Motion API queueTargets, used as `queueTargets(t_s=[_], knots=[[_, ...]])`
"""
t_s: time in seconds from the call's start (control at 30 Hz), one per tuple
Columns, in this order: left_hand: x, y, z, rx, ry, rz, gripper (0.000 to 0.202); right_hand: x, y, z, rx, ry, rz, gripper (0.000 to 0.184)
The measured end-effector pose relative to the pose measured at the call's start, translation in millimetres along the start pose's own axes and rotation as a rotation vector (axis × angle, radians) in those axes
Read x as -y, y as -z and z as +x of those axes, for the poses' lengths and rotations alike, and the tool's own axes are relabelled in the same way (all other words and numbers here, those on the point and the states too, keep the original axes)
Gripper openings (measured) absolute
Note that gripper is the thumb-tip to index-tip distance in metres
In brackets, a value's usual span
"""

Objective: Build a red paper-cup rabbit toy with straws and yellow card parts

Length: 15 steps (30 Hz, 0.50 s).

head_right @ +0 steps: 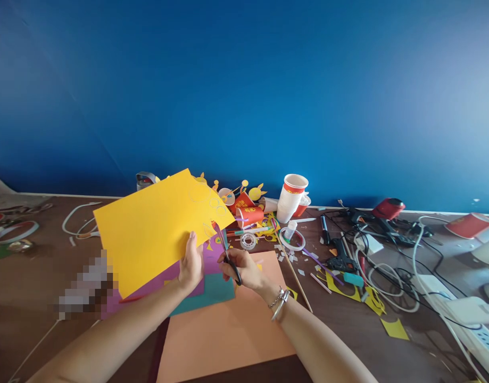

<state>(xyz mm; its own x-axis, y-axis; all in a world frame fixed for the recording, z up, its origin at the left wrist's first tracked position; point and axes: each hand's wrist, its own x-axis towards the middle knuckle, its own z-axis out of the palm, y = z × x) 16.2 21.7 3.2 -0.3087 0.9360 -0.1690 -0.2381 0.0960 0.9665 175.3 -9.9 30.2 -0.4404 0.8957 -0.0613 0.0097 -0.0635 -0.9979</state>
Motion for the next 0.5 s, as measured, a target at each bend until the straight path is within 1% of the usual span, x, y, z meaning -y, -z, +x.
queueTargets(t_s=[0.07,0.13,0.23,0.4,0.5], knots=[[-1.9,-1.3,-2.3,-0.026,0.011,0.008,0.031,-0.5,0.0,0.0,0.018,-0.011,-0.014,0.032],[-2.4,-2.8,-5.9,-0.027,0.027,0.016,0.031,-1.0,-0.4,-0.5,0.034,-0.022,-0.018,0.031],[-0.8,-4.3,-11.9,-0.002,0.059,0.025,0.037,-2.1,-1.0,-1.6,0.016,-0.006,0.0,0.027],[3.9,-4.7,-15.7,0.084,0.157,0.001,0.045,-2.2,-1.7,-2.7,0.021,0.03,0.029,0.023],[5.6,-4.6,-15.5,0.077,0.157,-0.011,0.047,-0.9,-2.0,-2.7,0.018,0.039,0.043,0.024]])
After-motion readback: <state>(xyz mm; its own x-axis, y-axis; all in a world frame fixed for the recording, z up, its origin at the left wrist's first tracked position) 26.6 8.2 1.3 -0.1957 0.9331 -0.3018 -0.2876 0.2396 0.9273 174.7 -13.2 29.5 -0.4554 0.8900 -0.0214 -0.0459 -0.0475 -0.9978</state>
